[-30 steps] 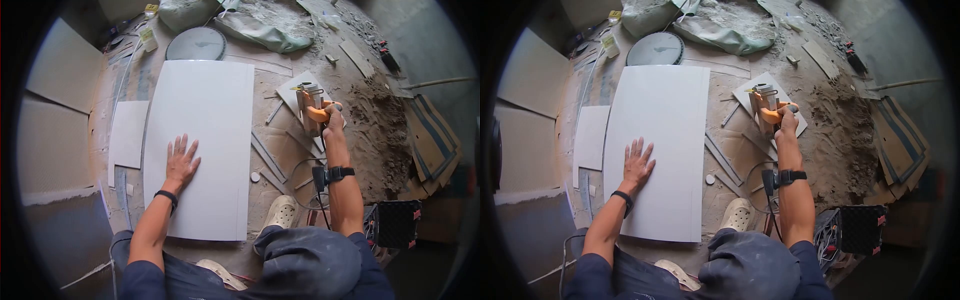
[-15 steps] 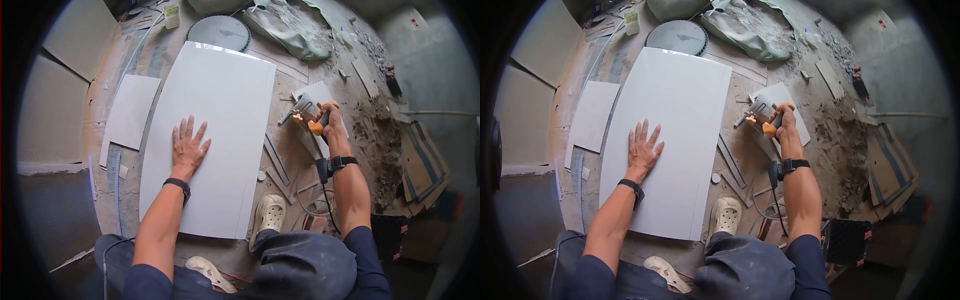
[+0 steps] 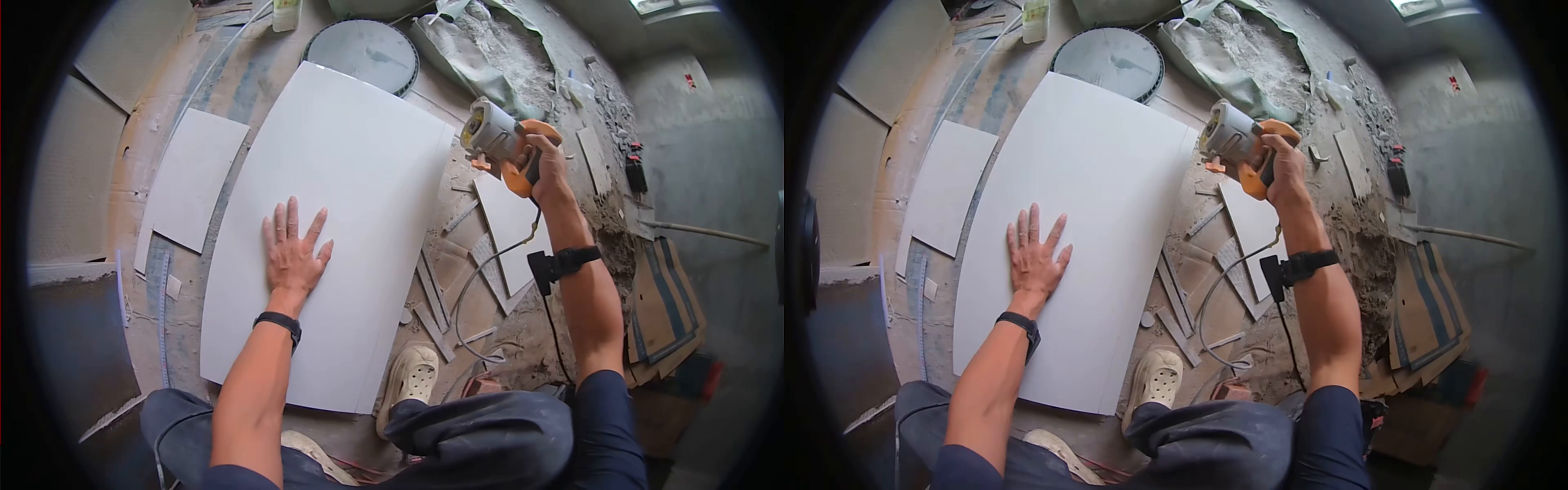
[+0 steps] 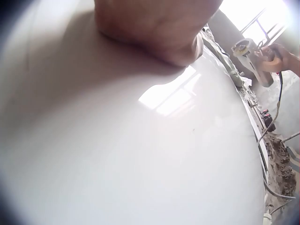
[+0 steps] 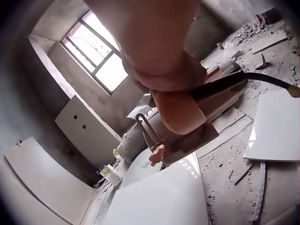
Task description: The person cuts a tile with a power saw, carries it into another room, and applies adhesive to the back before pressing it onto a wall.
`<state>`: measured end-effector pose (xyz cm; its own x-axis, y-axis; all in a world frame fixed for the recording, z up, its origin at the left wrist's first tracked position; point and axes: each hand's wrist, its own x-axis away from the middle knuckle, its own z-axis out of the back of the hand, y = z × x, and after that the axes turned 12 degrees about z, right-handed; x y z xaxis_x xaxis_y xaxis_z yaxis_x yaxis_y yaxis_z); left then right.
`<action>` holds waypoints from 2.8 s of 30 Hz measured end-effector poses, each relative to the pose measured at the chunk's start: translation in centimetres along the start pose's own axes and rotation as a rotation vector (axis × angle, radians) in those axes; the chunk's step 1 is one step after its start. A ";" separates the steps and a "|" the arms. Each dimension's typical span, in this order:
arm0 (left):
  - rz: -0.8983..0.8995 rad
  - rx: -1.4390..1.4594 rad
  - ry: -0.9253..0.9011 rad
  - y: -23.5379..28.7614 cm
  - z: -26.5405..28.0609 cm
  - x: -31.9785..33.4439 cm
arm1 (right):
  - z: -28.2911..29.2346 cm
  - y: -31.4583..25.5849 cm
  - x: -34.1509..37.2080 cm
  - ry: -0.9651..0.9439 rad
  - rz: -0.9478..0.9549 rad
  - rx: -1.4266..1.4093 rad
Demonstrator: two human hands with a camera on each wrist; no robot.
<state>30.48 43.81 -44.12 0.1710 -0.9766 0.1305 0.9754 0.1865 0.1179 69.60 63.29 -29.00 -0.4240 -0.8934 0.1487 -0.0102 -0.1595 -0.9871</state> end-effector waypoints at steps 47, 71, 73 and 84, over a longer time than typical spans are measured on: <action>0.005 0.134 0.032 -0.5 -1.0 0.0 | -3.9 7.0 -4.7 0.071 0.181 0.088; 0.002 0.133 0.020 -0.7 -1.1 0.0 | -3.8 7.2 -4.6 0.065 0.165 0.159; 0.003 0.138 0.019 -0.7 -1.1 0.0 | -3.8 7.2 -4.7 0.061 0.161 0.162; -0.009 0.163 0.044 -0.8 -1.1 0.1 | -4.6 6.5 -3.5 0.084 0.132 0.098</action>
<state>29.92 43.48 -45.33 0.1720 -0.9814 0.0857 0.9420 0.1893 0.2773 66.85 67.28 -36.20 -0.4902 -0.8715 0.0093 0.1369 -0.0875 -0.9867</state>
